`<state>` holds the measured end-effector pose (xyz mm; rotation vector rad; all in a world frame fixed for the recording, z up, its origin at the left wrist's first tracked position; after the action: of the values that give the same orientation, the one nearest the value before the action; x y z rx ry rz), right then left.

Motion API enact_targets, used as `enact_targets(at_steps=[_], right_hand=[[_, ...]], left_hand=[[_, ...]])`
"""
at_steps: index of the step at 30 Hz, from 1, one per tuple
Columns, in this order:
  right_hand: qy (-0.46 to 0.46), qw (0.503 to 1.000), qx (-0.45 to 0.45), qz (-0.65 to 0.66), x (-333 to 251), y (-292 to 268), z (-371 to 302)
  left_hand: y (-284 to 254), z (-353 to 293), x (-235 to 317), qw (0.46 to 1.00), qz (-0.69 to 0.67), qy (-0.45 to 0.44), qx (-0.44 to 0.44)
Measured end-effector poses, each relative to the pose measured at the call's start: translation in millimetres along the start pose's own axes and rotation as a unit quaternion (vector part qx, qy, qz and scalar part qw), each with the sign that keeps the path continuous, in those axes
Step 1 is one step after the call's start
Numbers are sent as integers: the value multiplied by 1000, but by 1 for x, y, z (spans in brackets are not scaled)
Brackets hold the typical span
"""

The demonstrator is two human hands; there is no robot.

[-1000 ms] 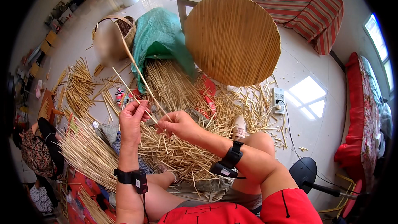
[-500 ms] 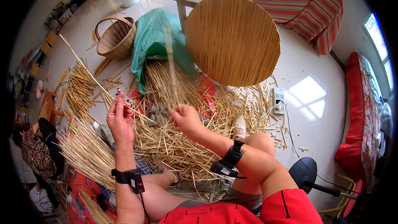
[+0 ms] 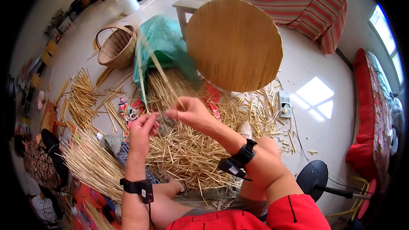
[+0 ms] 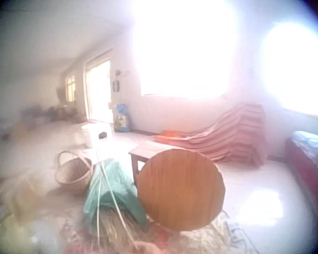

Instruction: The person weaves together individual stalks of dried grass by hand, adding them one at a time to form a bundle.

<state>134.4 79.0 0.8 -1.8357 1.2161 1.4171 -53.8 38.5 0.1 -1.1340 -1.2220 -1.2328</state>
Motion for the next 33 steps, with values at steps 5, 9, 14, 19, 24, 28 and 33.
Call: enact_targets(at_steps=[5, 9, 14, 19, 24, 28, 33], right_hand=[[-46, 983, 114, 136, -7, -16, 2], [-53, 971, 138, 186, -7, -22, 2], [-35, 961, 223, 159, 3, -33, 3], [-17, 973, 182, 138, 1, -34, -1], [-1, 994, 86, 74, 1, -17, -3], [3, 996, 28, 80, 7, -2, -6], [18, 996, 3, 91, 6, 10, -9]], left_hand=[[35, -17, -7, 987, 31, -60, -144], [42, -26, -10, 967, 72, -70, -233], [47, -30, -10, 955, 126, -52, -264], [39, -32, -16, 900, 201, -99, -374], [16, -30, -23, 883, 332, 0, -331], [30, -8, 3, 981, 21, 4, -194], [30, -9, 0, 996, -30, -7, -81]])
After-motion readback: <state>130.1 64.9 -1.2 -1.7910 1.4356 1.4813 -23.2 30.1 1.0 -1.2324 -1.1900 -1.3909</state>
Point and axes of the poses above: each hand's wrist, its own z-axis towards the middle knuckle, its own y-axis out of the palm, x = y × z, the point moved 3 cm from there along z, towards the middle knuckle, and after that the axes turned 15 degrees about y, right-handed, at the moved point
